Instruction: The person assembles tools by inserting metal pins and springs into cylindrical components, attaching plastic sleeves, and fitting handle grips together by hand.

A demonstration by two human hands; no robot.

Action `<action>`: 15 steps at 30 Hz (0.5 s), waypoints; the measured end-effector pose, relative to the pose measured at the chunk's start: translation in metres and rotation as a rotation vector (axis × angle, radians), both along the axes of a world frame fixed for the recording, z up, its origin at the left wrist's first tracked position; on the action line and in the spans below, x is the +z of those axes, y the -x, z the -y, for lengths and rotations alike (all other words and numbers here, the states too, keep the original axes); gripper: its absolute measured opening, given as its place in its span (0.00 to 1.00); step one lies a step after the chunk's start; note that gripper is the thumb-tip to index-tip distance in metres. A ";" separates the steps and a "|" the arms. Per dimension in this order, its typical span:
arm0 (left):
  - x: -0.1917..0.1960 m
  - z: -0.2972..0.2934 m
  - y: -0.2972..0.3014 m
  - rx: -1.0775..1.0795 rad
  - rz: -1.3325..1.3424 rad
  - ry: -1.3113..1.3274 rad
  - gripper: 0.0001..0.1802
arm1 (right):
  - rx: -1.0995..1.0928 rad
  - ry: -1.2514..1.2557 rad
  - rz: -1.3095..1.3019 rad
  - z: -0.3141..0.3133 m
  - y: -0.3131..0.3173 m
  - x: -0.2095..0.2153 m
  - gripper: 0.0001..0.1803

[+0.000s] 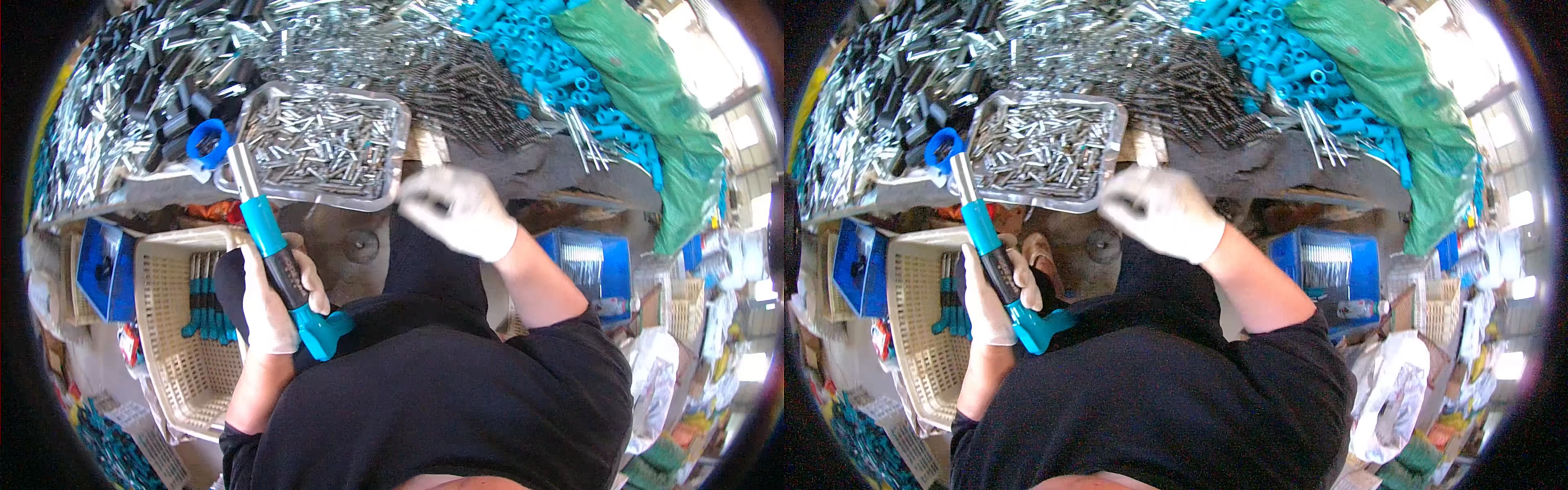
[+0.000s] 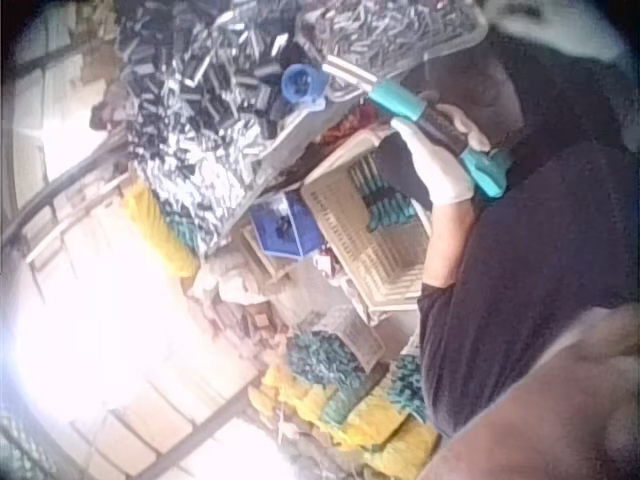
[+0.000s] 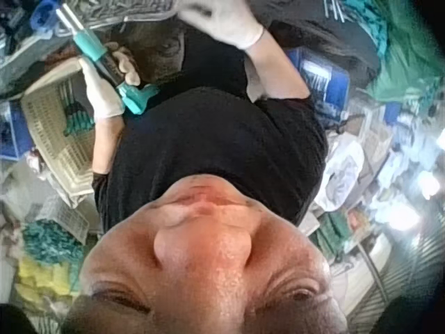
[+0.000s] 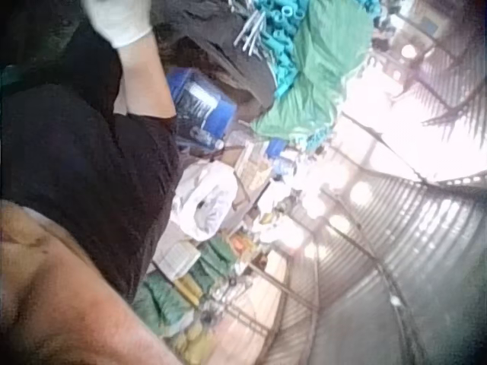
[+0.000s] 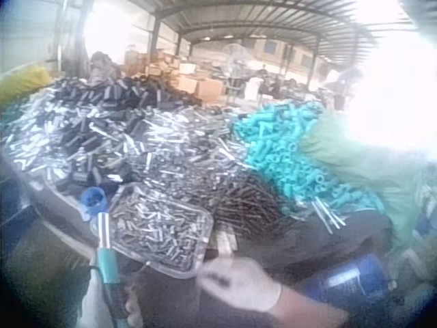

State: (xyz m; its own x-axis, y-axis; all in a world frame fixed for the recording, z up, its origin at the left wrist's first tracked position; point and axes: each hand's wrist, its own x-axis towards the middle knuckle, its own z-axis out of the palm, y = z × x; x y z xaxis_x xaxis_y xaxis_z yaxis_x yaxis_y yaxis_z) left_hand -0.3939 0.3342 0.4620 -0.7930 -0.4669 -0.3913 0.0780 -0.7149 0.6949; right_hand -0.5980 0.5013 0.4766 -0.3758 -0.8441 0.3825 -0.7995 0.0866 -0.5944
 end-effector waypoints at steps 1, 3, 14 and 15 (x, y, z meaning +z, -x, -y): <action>-0.004 0.000 0.000 -0.042 -0.056 0.024 0.34 | -0.130 -0.021 -0.023 -0.005 0.013 0.001 0.08; -0.004 -0.004 0.003 -0.073 -0.071 0.022 0.34 | -0.325 -0.040 -0.112 -0.016 0.042 -0.005 0.07; -0.010 -0.011 0.000 -0.197 -0.085 0.075 0.26 | -0.604 -0.243 -0.325 -0.040 0.083 -0.042 0.12; -0.012 -0.010 0.000 -0.216 -0.107 0.092 0.25 | -0.606 -0.212 -0.340 -0.041 0.083 -0.045 0.12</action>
